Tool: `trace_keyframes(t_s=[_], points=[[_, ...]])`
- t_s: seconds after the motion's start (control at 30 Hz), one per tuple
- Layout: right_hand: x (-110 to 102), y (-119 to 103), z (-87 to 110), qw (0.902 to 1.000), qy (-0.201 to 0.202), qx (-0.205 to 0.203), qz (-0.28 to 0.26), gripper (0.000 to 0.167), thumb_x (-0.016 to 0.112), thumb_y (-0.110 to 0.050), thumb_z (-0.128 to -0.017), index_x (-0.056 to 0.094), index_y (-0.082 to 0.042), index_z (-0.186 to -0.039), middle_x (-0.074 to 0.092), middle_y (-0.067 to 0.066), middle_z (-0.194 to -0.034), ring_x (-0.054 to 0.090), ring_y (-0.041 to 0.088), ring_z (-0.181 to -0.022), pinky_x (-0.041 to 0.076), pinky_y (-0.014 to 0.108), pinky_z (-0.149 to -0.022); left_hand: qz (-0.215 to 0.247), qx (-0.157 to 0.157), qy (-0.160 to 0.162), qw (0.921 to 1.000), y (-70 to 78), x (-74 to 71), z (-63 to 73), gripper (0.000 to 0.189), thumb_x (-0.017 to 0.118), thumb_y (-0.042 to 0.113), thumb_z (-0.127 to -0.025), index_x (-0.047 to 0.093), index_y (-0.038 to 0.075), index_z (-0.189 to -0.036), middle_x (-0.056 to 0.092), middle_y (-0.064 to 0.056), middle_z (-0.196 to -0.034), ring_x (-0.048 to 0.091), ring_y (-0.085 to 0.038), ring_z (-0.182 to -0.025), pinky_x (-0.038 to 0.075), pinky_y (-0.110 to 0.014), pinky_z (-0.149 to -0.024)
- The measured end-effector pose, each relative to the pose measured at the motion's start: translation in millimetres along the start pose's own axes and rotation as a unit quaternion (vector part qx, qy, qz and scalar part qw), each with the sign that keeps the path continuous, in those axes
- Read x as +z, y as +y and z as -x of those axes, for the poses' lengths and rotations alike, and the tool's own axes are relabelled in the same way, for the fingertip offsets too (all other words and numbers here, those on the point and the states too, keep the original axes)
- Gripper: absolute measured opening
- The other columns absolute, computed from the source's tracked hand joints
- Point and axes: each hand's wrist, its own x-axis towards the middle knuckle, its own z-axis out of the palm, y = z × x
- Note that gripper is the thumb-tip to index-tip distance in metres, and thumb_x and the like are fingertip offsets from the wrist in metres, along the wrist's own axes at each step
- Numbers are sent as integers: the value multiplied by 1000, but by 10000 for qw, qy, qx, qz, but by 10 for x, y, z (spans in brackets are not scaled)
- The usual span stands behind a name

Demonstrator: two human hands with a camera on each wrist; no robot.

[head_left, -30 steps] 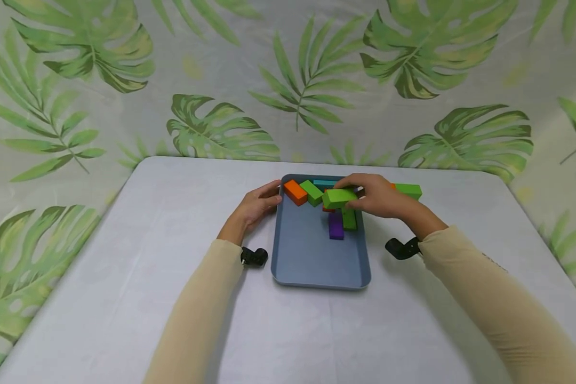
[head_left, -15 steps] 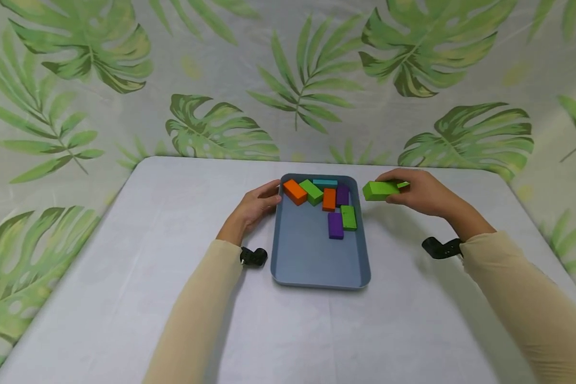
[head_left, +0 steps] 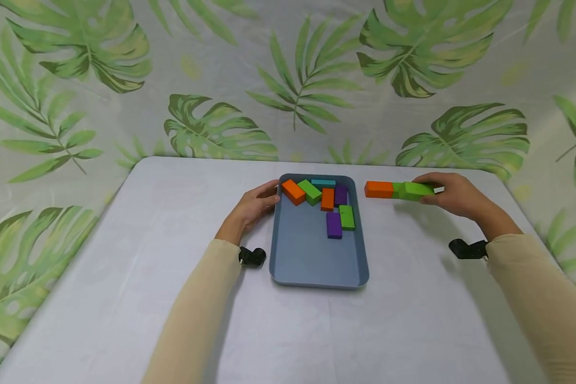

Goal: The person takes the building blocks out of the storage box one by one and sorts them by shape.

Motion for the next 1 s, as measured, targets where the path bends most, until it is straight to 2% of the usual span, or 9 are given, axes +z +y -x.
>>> trace_keyframes(t_s=[0.23, 0.4, 0.57, 0.77, 1.0], points=[[-52, 242, -28, 9999, 7, 138, 29, 48, 71, -16, -91, 57, -1, -135, 57, 30, -132, 51, 46, -123, 46, 57, -94, 112, -51, -40, 9999, 23, 9, 16, 57, 58, 5, -99, 43, 20, -152, 37, -8, -160, 38, -24, -147, 31, -39, -123], [-110, 409, -45, 9994, -62, 332, 11, 50, 69, -17, -92, 55, 0, -137, 55, 31, -135, 51, 44, -121, 48, 51, -90, 122, -54, -35, 9999, 34, 13, 37, 57, 58, 6, -99, 44, 20, -151, 37, -8, -160, 38, -23, -147, 31, -39, -123], [-145, 567, -39, 9981, -137, 594, -56, 52, 66, -17, -93, 52, 3, -139, 49, 34, -139, 49, 46, -123, 45, 54, -94, 95, -25, -86, 9999, 21, 18, 34, 57, 57, 5, -99, 42, 19, -152, 36, -8, -161, 37, -24, -148, 31, -39, -123], [-143, 626, -27, 9968, -190, 765, -118, 53, 65, -17, -94, 50, 4, -140, 47, 35, -140, 47, 47, -123, 43, 59, -95, 88, -3, -88, 9999, 11, 21, 18, 57, 57, 6, -99, 43, 20, -152, 36, -9, -161, 37, -24, -148, 31, -40, -123], [-68, 677, -95, 9968, -92, 780, -151, 51, 64, -13, -92, 52, 3, -139, 47, 35, -140, 45, 49, -124, 42, 59, -96, 131, -41, -97, 9999, 15, 8, 20, 57, 58, 6, -99, 42, 20, -152, 36, -9, -161, 37, -24, -148, 31, -40, -123]])
